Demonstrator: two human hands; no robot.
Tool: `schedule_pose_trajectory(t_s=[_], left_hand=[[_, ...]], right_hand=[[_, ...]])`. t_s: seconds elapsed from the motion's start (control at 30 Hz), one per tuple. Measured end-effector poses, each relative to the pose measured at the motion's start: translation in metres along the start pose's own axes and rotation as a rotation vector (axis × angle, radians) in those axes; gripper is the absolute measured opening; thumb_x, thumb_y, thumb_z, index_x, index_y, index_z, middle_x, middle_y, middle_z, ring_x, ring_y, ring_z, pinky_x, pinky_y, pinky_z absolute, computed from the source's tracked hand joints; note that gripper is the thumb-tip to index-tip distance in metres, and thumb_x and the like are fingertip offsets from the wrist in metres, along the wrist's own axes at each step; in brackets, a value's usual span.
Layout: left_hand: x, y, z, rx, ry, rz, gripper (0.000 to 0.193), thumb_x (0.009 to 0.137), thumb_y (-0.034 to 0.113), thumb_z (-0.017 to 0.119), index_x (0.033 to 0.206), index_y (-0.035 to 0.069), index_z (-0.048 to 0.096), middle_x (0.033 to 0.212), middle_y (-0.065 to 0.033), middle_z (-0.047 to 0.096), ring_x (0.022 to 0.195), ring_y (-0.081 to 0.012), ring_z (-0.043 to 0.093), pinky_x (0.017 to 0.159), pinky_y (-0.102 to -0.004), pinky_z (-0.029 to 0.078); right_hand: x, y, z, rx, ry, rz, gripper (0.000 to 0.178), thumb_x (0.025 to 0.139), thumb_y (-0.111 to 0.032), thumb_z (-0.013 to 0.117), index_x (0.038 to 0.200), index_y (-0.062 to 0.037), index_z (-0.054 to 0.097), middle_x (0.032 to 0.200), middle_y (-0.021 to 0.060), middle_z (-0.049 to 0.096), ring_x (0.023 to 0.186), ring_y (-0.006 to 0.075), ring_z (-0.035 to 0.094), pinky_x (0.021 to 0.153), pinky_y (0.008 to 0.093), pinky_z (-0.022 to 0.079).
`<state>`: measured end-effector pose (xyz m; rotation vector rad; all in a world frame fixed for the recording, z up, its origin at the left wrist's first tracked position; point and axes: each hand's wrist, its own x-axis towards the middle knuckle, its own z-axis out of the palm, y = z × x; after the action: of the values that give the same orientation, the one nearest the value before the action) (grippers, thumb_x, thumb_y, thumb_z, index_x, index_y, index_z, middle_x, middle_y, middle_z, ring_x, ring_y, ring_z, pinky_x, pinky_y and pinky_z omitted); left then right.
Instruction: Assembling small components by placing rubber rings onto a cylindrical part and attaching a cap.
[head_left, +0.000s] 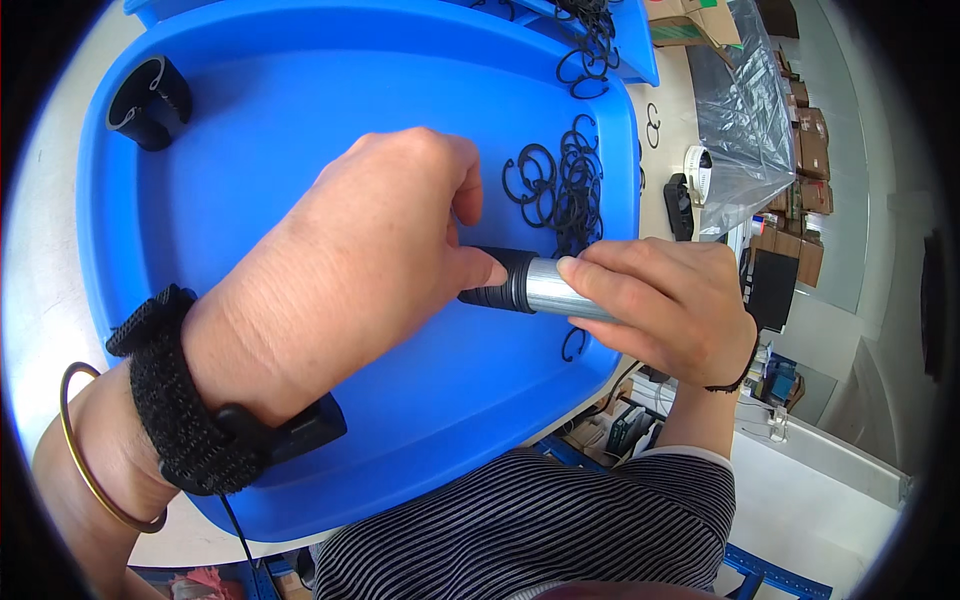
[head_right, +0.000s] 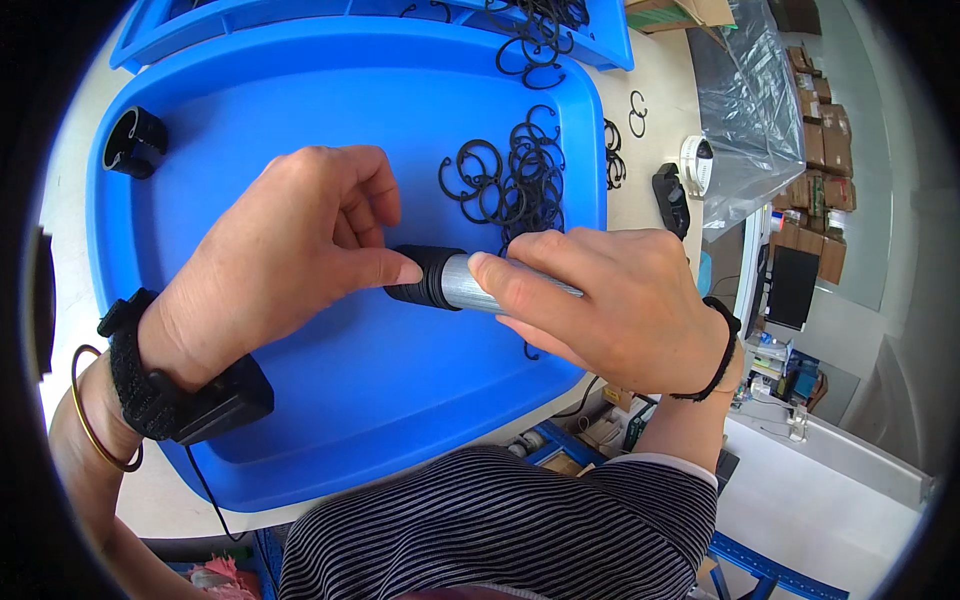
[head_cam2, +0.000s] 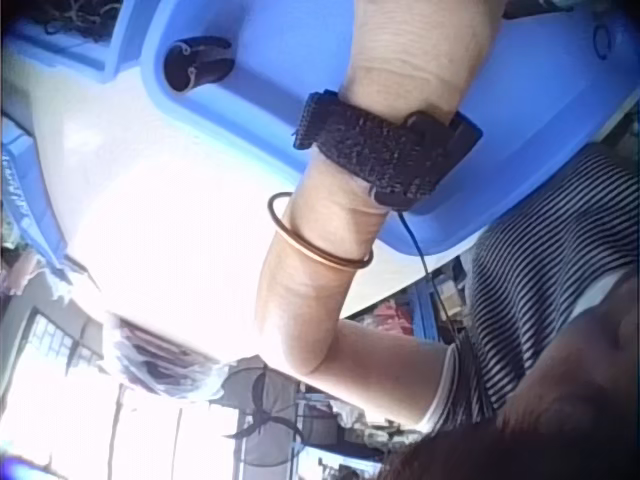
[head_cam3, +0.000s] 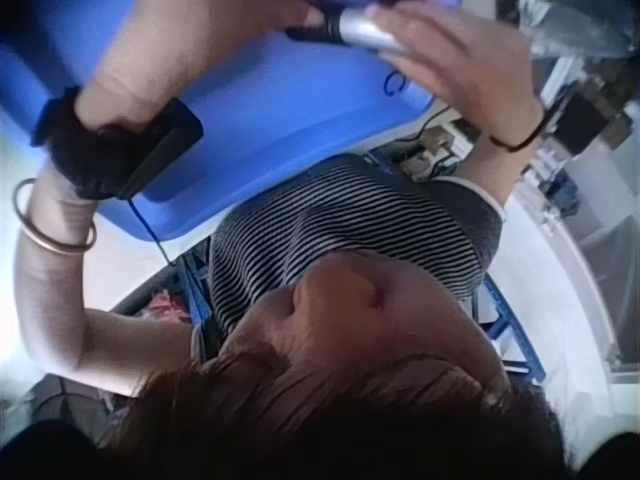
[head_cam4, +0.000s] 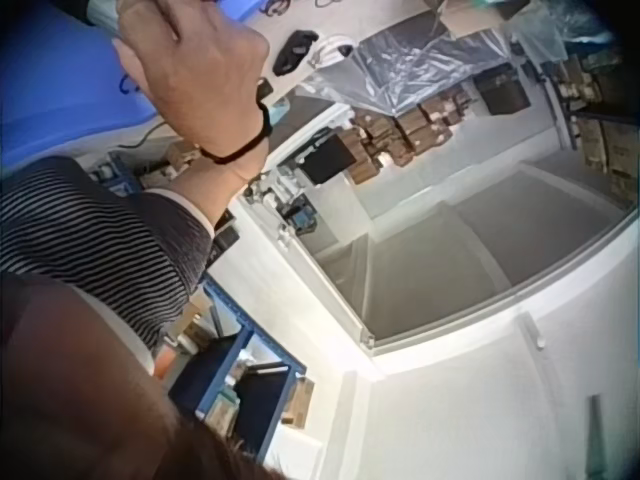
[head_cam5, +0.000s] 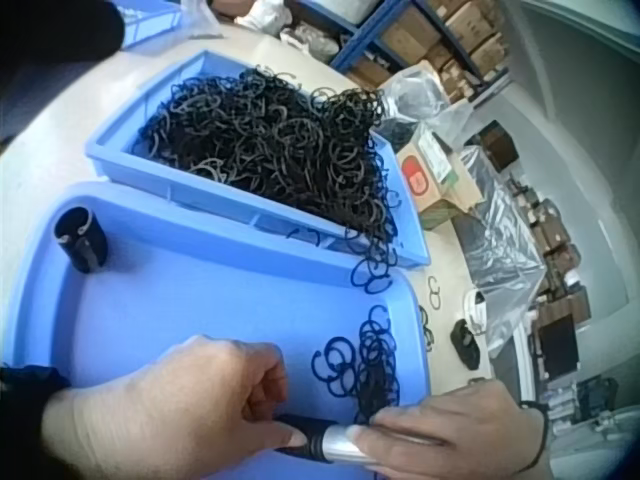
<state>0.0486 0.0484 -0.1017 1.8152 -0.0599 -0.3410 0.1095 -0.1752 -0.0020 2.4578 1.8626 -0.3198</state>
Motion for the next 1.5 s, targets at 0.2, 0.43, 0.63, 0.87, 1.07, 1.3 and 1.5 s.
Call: schedule_pose_trajectory(t_s=[0.2,0.43,0.63,0.87,1.07,1.3,1.5], left_hand=[[0.0004,0.0019,-0.0013,0.003,-0.016,-0.011,0.027,0.077,0.006,0.08,0.091,-0.006,0.06,0.073,-0.0106,0.068,0.067,-0.0156,0.066,0.06,-0.0274,0.052],[0.001,0.0048,-0.0022,0.008,-0.028,-0.031,0.028,0.077,0.007,0.082,0.09,-0.006,0.06,0.073,-0.0109,0.068,0.066,-0.0152,0.066,0.06,-0.0274,0.052],[0.0007,0.0073,-0.0035,-0.012,-0.032,-0.04,0.03,0.077,0.008,0.083,0.09,-0.006,0.06,0.073,-0.0114,0.068,0.066,-0.0144,0.066,0.058,-0.0273,0.051],[0.0016,0.0076,-0.0024,0.035,-0.029,-0.056,0.031,0.076,0.009,0.083,0.089,-0.006,0.06,0.072,-0.0113,0.068,0.065,-0.0142,0.066,0.058,-0.0271,0.051],[0.0016,0.0087,-0.0024,0.024,-0.024,-0.059,0.031,0.076,0.009,0.084,0.088,-0.006,0.059,0.072,-0.0115,0.068,0.064,-0.0141,0.065,0.057,-0.027,0.051],[0.0015,0.0078,-0.0015,0.03,-0.023,-0.054,0.03,0.076,0.009,0.083,0.088,-0.005,0.059,0.072,-0.0113,0.068,0.064,-0.0141,0.065,0.058,-0.0271,0.051],[-0.0045,0.0082,-0.0033,0.088,0.0,0.042,0.028,0.077,0.006,0.08,0.091,-0.005,0.059,0.074,-0.012,0.068,0.065,-0.0166,0.066,0.059,-0.0278,0.052]], right_hand=[[-0.0004,-0.0001,0.0,0.002,0.007,-0.001,0.042,0.071,-0.027,0.08,0.108,-0.0087,0.07,0.089,0.0063,0.069,0.068,0.0201,0.068,0.053,0.0287,0.052],[-0.0005,0.0009,0.0003,0.013,0.017,-0.007,0.043,0.071,-0.026,0.08,0.108,-0.0077,0.07,0.089,0.0066,0.069,0.067,0.0199,0.068,0.052,0.0284,0.051],[-0.0005,0.0006,-0.0001,0.009,0.017,-0.012,0.043,0.07,-0.026,0.08,0.108,-0.0076,0.071,0.09,0.0067,0.069,0.067,0.02,0.067,0.052,0.0288,0.052],[-0.0002,-0.0005,-0.0002,0.004,0.019,-0.009,0.042,0.07,-0.026,0.08,0.107,-0.0079,0.071,0.09,0.0062,0.069,0.067,0.0201,0.067,0.052,0.029,0.052],[-0.0012,-0.0001,0.0007,0.011,0.018,-0.003,0.043,0.07,-0.027,0.08,0.107,-0.0078,0.071,0.09,0.0063,0.069,0.068,0.0205,0.067,0.052,0.0293,0.052],[-0.0005,-0.0004,0.0018,0.001,0.028,-0.003,0.041,0.071,-0.024,0.079,0.108,-0.0106,0.069,0.089,0.003,0.066,0.067,0.0175,0.065,0.052,0.029,0.05],[0.0081,-0.0082,-0.0071,-0.082,0.02,-0.029,0.024,0.076,-0.017,0.071,0.097,-0.012,0.064,0.077,0.0003,0.057,0.061,0.0144,0.062,0.048,0.0304,0.046]])
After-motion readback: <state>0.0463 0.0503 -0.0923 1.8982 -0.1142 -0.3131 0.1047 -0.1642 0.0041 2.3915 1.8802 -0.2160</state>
